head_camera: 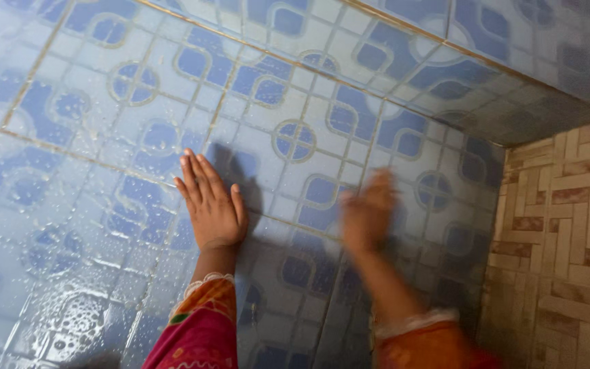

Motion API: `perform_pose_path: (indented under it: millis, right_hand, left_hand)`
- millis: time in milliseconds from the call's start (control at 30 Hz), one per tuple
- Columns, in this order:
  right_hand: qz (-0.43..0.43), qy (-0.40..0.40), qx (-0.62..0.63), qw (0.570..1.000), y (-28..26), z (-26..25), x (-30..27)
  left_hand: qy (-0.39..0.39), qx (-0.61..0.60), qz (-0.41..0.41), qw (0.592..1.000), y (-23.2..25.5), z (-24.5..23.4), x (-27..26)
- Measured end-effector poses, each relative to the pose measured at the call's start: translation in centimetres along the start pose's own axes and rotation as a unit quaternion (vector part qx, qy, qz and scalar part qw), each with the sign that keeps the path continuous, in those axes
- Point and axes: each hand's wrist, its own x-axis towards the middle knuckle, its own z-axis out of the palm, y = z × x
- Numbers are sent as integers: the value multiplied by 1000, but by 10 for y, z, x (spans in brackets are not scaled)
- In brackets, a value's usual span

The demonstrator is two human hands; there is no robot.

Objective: The person cleans a tiled floor by scrubbing the grout lines and surface with a small tool and wiping the area by hand.

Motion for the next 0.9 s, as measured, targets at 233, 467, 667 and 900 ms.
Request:
perform_pose_path:
  millis: [233, 467, 667, 900]
  right_hand:
    - [-256, -85, 35, 962, -117, -30, -75]
    - [245, -64, -79, 964, 124, -71, -30]
    - [235, -37, -89, 967, 158, -44, -32]
    - [-231, -103, -63, 965, -88, -31, -66]
  left_hand:
    - [2, 8, -14, 1000, 0, -4, 3]
    - [-18, 12, 1, 1000, 0, -6, 1]
    - [-42, 8, 17, 999, 2, -5, -2]
    - [-46, 14, 35, 998, 3, -6, 2]
